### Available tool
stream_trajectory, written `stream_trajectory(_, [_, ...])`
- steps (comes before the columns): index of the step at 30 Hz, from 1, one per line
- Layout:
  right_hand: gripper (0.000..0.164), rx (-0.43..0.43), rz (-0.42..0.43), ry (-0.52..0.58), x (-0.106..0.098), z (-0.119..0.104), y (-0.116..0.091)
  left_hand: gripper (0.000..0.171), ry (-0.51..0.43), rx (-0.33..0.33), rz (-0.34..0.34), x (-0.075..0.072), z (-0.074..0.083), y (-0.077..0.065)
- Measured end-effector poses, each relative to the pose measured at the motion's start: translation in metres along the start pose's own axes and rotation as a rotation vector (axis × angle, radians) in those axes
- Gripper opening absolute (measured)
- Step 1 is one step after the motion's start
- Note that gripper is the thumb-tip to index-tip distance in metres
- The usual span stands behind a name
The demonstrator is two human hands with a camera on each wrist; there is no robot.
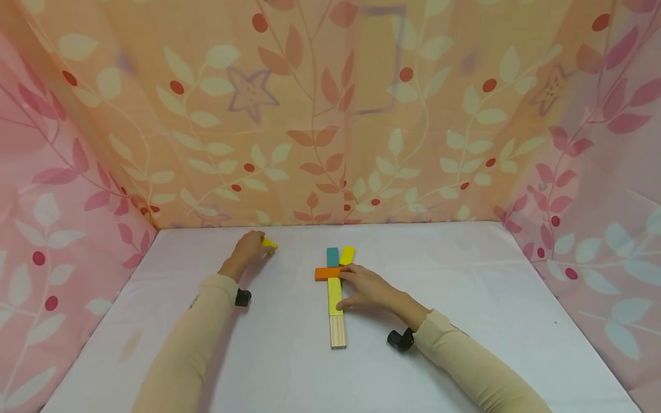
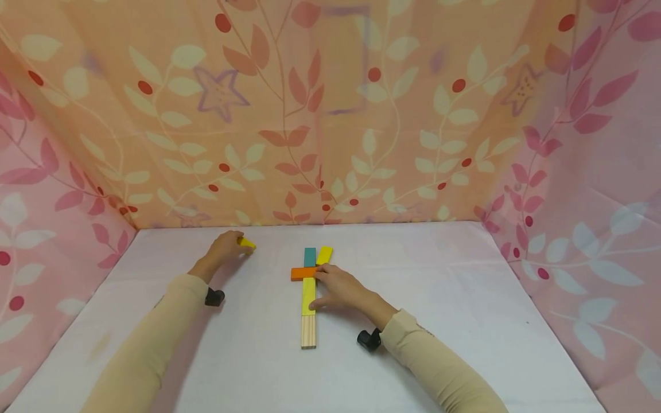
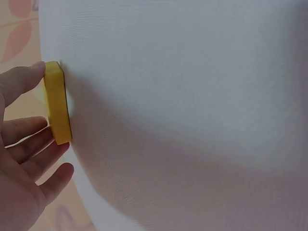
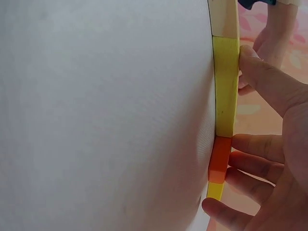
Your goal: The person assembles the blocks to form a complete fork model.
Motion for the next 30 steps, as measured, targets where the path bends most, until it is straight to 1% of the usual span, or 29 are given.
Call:
stream_trajectory(7, [0.08, -0.004, 0.004, -0.007, -0.0014, -0.0022, -0.0011, 0.062, 0.001, 0.015, 0.029, -0.0001, -0.0003, -0.0019])
stream_trajectory(16, [0.08, -0.011, 0.006, -0.013, -0.0018, -0.0031, -0.0012, 0.059, 0.021, 0.036, 0.038, -0.0007, -0.0008, -0.0027])
stream_trajectory(23, [0.079, -0.016, 0.006, -0.007, -0.0015, -0.0028, -0.0005, 0.058, -0.003, 0.035, 0.04, -0.0002, -0.0004, -0.0021])
stream_trajectory(30, [0.075, -0.025, 0.005, -0.019, -0.0016, -0.0029, -0.0012, 0.053, -0.011, 0.023, 0.052, -0.0018, -0.0004, -0.0032])
Point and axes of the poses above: each hand's wrist, its own y-axis towards the middle knuckle, its own x-axis out of the palm, z = x × y, the point moved 6 cm from there along y, towards the middle knuckle, and after that the axes turned 5 degrees about y, right-handed, at the moved point
